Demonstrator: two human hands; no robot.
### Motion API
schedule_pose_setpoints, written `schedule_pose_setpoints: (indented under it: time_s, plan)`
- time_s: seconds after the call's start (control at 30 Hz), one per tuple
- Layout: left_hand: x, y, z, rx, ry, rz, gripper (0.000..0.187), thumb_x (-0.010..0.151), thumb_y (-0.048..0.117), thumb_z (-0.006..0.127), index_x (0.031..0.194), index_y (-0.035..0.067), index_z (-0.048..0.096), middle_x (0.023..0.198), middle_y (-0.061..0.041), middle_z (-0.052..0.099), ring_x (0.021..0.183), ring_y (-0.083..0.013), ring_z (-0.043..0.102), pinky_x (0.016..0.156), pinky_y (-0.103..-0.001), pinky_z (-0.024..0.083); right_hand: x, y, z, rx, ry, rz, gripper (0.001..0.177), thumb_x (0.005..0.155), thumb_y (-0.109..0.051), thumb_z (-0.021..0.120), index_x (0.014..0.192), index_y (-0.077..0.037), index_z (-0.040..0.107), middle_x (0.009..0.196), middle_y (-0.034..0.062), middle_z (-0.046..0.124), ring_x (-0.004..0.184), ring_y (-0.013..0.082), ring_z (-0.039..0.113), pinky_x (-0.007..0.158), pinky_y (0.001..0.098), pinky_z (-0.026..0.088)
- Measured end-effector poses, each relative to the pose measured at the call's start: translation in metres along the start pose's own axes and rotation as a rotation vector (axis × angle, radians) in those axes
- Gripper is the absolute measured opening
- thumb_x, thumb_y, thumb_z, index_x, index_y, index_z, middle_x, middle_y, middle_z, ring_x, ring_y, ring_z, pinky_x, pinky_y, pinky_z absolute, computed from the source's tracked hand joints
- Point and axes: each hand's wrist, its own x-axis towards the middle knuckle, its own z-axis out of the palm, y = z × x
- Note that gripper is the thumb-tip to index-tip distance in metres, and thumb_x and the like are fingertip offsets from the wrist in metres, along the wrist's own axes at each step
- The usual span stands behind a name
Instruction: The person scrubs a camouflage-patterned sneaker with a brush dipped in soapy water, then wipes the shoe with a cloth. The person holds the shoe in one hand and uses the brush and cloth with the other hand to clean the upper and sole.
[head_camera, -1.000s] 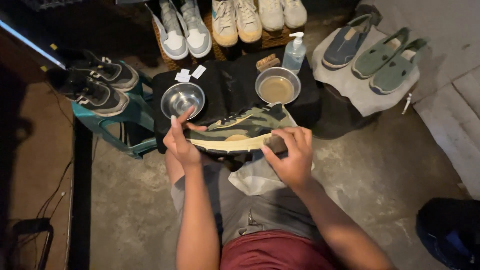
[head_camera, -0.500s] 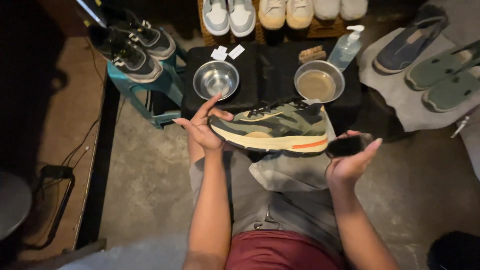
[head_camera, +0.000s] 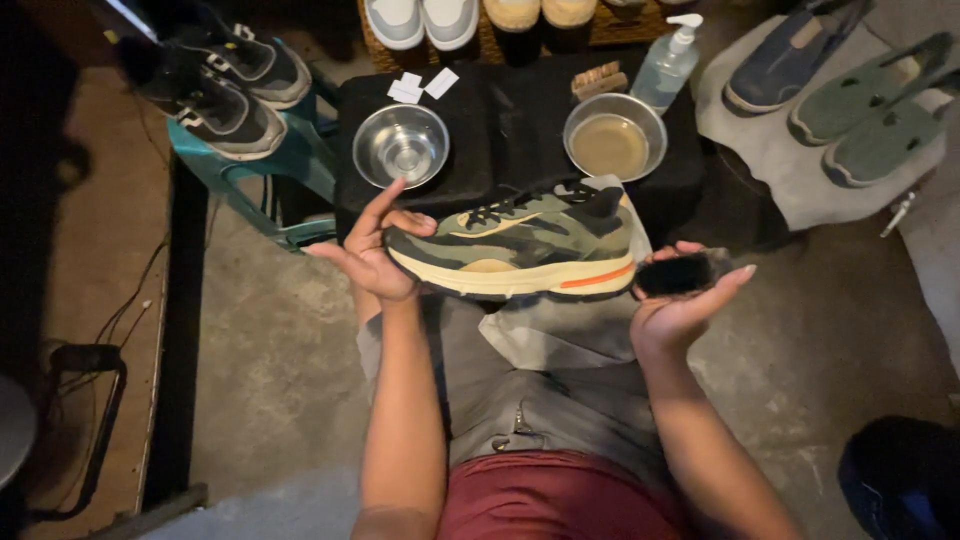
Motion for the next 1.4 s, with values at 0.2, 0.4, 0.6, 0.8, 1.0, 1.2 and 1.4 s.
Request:
schedule_pose_setpoints:
  time_s: [0.2,0.4,0.6,0.8,1.0,1.2,1.4]
  plan:
    - [0.001,0.002,-0.004,-0.006,-0.057,-0.011,0.125,0.089,0.082,-0.001,0.123,-0.022,0.06,0.057,-0.023,0.061,0.061,-0.0333,0.07,0.074,-0.04,0.061,0.003,0.006,-0.001,0.03,-0.026,-0.051,0.077,0.088,-0.079,0.035,0.099,-0.009,0.065,0.073,0.0129,0.065,0.068,0.0222,0.069,0.037,0.0243,0.043]
    - [-0.001,-0.005,-0.001,0.088,0.002,0.051,0.122,0.093,0.075,-0.007,0.116,-0.021,0.065,0.054,-0.021,0.062,0.06,-0.0298,0.071,0.07,-0.036,0.061,0.012,0.012,-0.011,-0.046,-0.057,-0.069,0.079,0.086,-0.082,0.033,0.098,-0.011,0.065,0.074,0.0088,0.064,0.068,0.0185,0.066,0.039,0.0225,0.043]
    - [-0.008,0.007,0.009,-0.096,0.017,-0.1,0.102,0.098,0.072,0.015,0.12,-0.014,0.065,0.068,-0.016,0.068,0.069,-0.0255,0.069,0.074,-0.032,0.058,-0.015,-0.017,0.016,0.039,-0.015,0.021,0.066,0.082,-0.074,0.037,0.089,-0.014,0.061,0.071,0.0031,0.056,0.065,0.0153,0.059,0.041,0.0258,0.037]
    - [-0.001,-0.007,0.001,0.086,-0.014,0.061,0.117,0.098,0.071,-0.004,0.114,-0.021,0.066,0.054,-0.019,0.062,0.06,-0.0268,0.071,0.07,-0.033,0.06,0.001,0.012,-0.003,-0.091,-0.075,-0.211,0.066,0.102,-0.065,0.029,0.101,-0.009,0.064,0.075,0.0099,0.062,0.07,0.0177,0.066,0.045,0.0225,0.046]
    - [-0.001,-0.005,-0.001,0.053,-0.03,0.03,0.115,0.097,0.072,-0.002,0.117,-0.02,0.064,0.056,-0.02,0.062,0.062,-0.0281,0.071,0.071,-0.036,0.061,-0.001,0.014,-0.01,-0.294,-0.203,-0.56,0.046,0.112,-0.036,0.035,0.106,0.0,0.064,0.083,0.0124,0.061,0.08,0.0169,0.062,0.073,0.0276,0.054]
    - [-0.002,-0.008,-0.002,0.03,-0.036,0.039,0.114,0.098,0.071,0.001,0.118,-0.023,0.061,0.057,-0.021,0.061,0.062,-0.0291,0.071,0.071,-0.037,0.062,-0.006,0.005,-0.015,-0.65,-0.34,-0.86,0.027,0.091,-0.014,0.08,0.111,-0.001,0.066,0.106,0.0135,0.062,0.103,0.0311,0.059,0.098,0.0421,0.044]
    - [-0.004,-0.005,0.005,0.095,0.009,0.011,0.109,0.1,0.068,0.002,0.118,-0.021,0.063,0.055,-0.017,0.06,0.06,-0.0239,0.07,0.066,-0.031,0.06,-0.025,-0.006,0.003,-0.864,-0.379,-1.096,0.035,0.088,-0.031,0.084,0.109,-0.007,0.069,0.104,0.0059,0.06,0.102,0.031,0.053,0.099,0.0482,0.041]
